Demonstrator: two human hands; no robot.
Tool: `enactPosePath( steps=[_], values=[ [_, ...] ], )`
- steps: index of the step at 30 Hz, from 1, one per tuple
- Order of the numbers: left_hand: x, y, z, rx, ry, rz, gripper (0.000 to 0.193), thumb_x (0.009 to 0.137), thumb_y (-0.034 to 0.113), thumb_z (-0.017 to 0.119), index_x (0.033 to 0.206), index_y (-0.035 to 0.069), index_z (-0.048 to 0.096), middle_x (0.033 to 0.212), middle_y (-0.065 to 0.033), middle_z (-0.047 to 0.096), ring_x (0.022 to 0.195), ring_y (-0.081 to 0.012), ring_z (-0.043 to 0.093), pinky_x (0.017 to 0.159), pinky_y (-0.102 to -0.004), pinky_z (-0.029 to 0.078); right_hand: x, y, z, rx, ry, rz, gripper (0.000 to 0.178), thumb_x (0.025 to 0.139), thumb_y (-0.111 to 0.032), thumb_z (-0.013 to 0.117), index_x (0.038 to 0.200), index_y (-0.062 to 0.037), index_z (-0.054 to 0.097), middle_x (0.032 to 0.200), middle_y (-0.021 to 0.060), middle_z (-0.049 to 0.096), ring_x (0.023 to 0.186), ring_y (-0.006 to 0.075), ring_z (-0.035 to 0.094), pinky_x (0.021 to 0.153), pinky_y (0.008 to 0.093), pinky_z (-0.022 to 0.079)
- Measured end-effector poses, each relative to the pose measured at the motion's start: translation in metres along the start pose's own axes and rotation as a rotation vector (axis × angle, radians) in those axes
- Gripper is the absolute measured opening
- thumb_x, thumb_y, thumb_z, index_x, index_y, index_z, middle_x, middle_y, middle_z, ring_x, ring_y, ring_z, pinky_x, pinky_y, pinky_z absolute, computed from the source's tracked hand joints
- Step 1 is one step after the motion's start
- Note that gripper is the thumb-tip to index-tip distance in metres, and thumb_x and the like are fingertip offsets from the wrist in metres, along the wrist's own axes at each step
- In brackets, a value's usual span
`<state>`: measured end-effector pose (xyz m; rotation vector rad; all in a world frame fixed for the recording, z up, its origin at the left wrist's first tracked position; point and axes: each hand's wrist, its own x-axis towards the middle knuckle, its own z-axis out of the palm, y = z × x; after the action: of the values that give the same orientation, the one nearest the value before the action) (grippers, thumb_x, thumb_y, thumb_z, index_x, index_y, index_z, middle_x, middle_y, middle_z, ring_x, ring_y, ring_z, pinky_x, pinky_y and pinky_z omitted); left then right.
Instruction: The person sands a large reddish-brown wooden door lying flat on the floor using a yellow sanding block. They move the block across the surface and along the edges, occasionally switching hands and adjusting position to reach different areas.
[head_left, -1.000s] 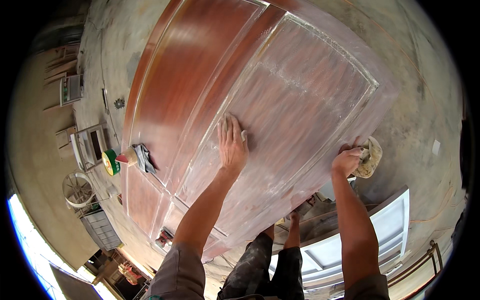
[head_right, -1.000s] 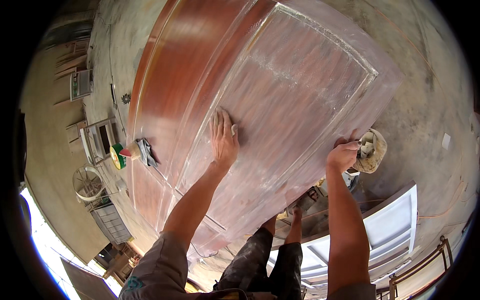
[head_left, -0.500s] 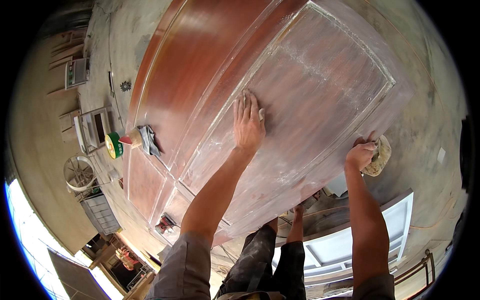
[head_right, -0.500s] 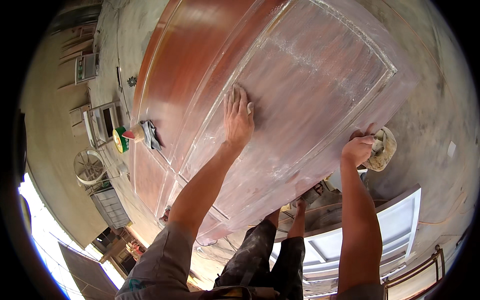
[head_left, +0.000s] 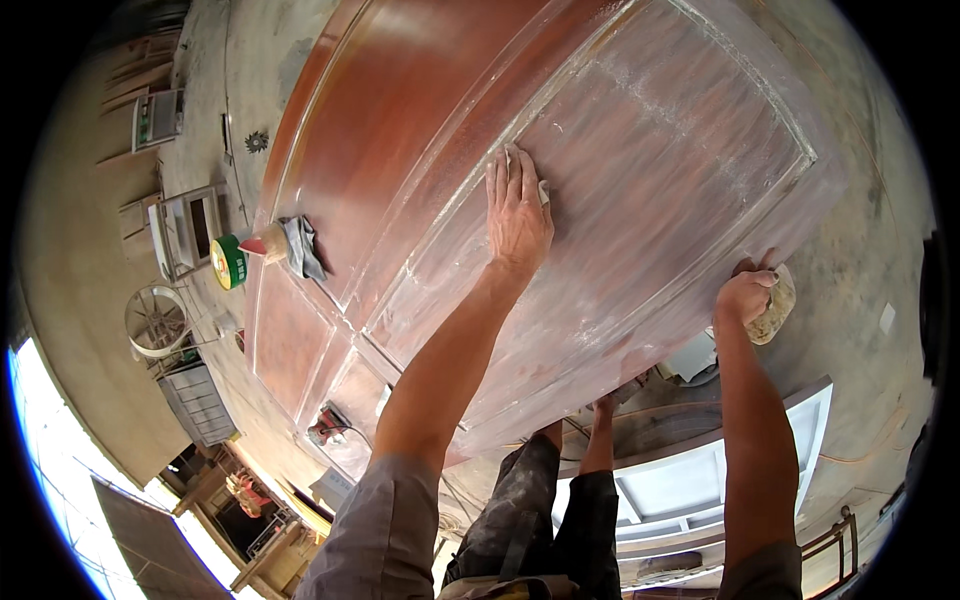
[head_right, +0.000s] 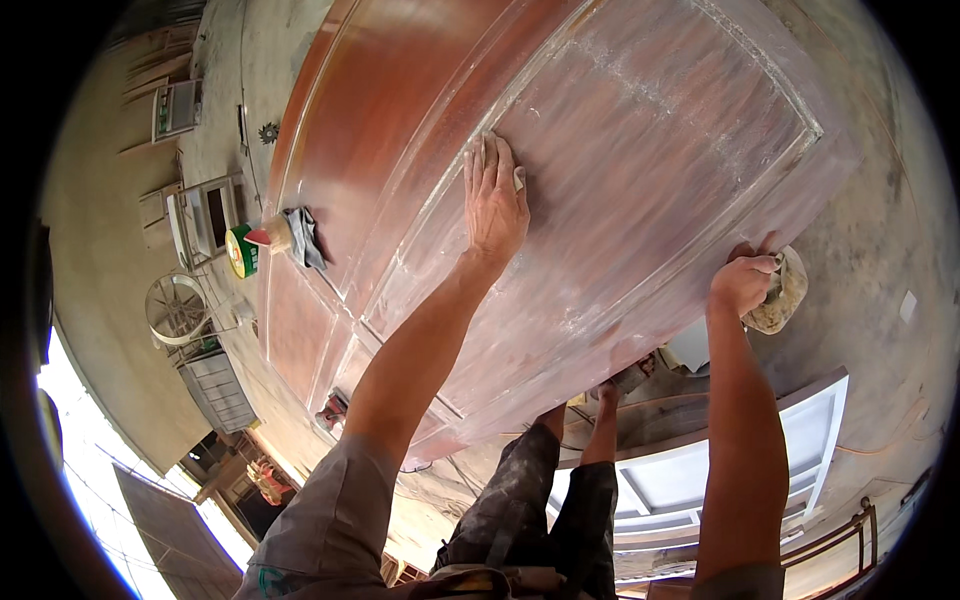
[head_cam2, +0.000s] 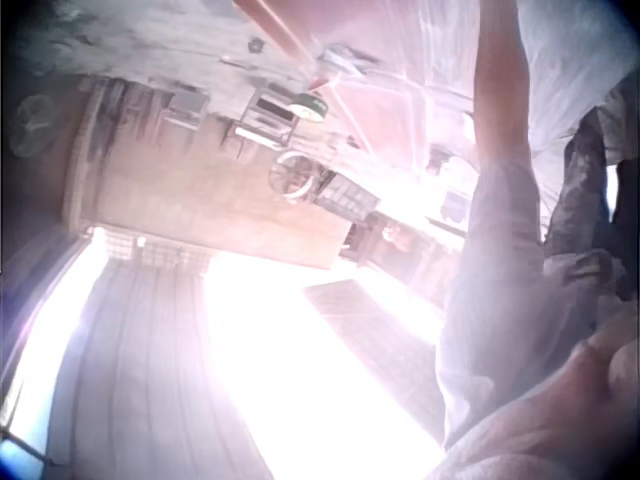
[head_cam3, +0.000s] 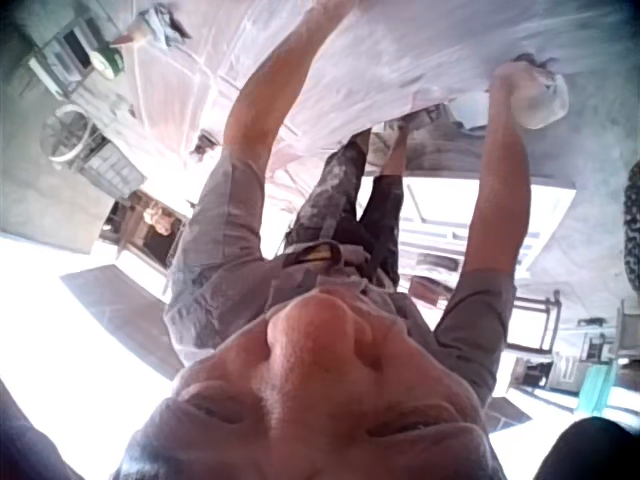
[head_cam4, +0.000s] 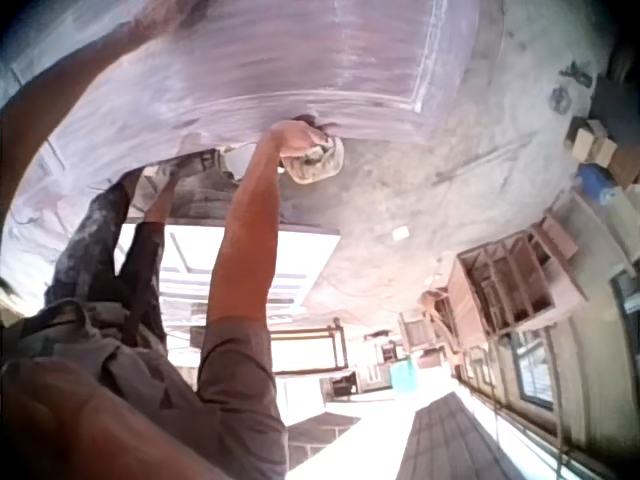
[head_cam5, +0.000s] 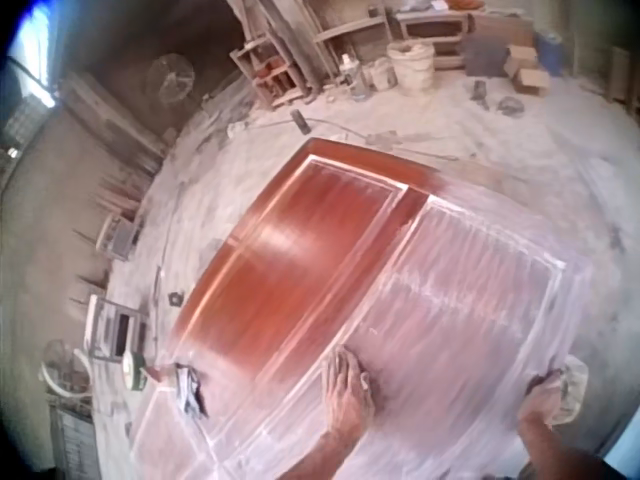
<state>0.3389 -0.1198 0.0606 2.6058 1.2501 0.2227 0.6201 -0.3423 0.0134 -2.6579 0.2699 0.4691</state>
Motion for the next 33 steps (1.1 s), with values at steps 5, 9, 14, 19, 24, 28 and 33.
enactPosePath(
  steps=[5, 9, 14, 19, 24, 28, 33],
  values=[
    [-0.153, -0.102, -0.032, 0.126, -0.095, -0.258, 0.06, 0.106, 0.011, 0.053, 0.16, -0.005, 0.034, 0.164, -0.0283, 0.037, 0.154, -0.0476, 0.031, 0.128, -0.0563, 0.025, -0.007, -0.004, -0.003, 0.035, 0.019, -0.029, 0.061, 0.109, -0.038, 0.017, 0.154, -0.0188, 0.054, 0.127, 0.0132, 0.075, 0.116, 0.0407, 0.068, 0.106, 0.0495, 0.049],
    [-0.172, -0.11, -0.025, 0.117, -0.077, -0.425, 0.059, 0.106, 0.01, 0.051, 0.159, -0.007, 0.034, 0.164, -0.0285, 0.036, 0.155, -0.0465, 0.029, 0.129, -0.0562, 0.021, 0.017, 0.018, 0.016, -0.035, 0.027, 0.148, 0.064, 0.109, -0.041, 0.021, 0.143, -0.0026, 0.061, 0.127, 0.0252, 0.072, 0.12, 0.0454, 0.066, 0.106, 0.052, 0.05],
    [-0.032, -0.008, -0.009, 0.023, -0.013, -0.031, 0.06, 0.101, 0.006, 0.058, 0.157, -0.005, 0.039, 0.164, -0.0263, 0.038, 0.156, -0.0408, 0.03, 0.13, -0.0531, 0.024, 0.016, 0.012, 0.009, -0.058, 0.072, 0.081, 0.061, 0.109, -0.042, 0.023, 0.129, -0.004, 0.066, 0.122, 0.0301, 0.071, 0.118, 0.0491, 0.065, 0.107, 0.0552, 0.048],
    [-0.222, -0.116, -0.043, 0.194, -0.15, -0.232, 0.067, 0.099, 0.005, 0.058, 0.16, -0.006, 0.032, 0.164, -0.0304, 0.036, 0.156, -0.0456, 0.028, 0.129, -0.0578, 0.021, -0.006, -0.007, -0.001, -0.008, 0.026, 0.067, 0.06, 0.108, -0.04, 0.018, 0.151, -0.026, 0.059, 0.13, 0.0199, 0.072, 0.12, 0.0454, 0.065, 0.11, 0.0523, 0.046],
    [-0.071, -0.001, 0.0, -0.005, -0.01, -0.148, 0.064, 0.099, 0.004, 0.056, 0.159, -0.007, 0.034, 0.165, -0.0277, 0.035, 0.156, -0.0444, 0.028, 0.129, -0.0576, 0.022, -0.004, -0.003, 0.004, -0.005, 0.047, -0.037, 0.061, 0.109, -0.04, 0.017, 0.152, -0.0267, 0.059, 0.133, 0.0203, 0.07, 0.122, 0.0445, 0.065, 0.111, 0.0509, 0.046],
    [-0.062, 0.001, -0.014, -0.064, -0.087, -0.036, 0.064, 0.1, 0.005, 0.057, 0.159, -0.006, 0.034, 0.166, -0.0265, 0.035, 0.156, -0.0445, 0.027, 0.129, -0.0566, 0.023, 0.01, 0.009, 0.006, -0.043, 0.088, -0.018, 0.061, 0.109, -0.038, 0.017, 0.146, -0.0227, 0.064, 0.127, 0.0206, 0.073, 0.118, 0.0453, 0.066, 0.106, 0.0537, 0.048],
    [-0.235, -0.072, -0.04, 0.126, -0.187, -0.322, 0.063, 0.101, 0.006, 0.057, 0.158, -0.006, 0.036, 0.165, -0.0284, 0.035, 0.157, -0.0433, 0.027, 0.128, -0.0559, 0.023, 0.004, 0.001, -0.001, -0.04, 0.109, 0.017, 0.061, 0.108, -0.037, 0.02, 0.135, -0.0099, 0.068, 0.122, 0.0238, 0.073, 0.114, 0.0489, 0.066, 0.105, 0.0544, 0.049]
  ],
)
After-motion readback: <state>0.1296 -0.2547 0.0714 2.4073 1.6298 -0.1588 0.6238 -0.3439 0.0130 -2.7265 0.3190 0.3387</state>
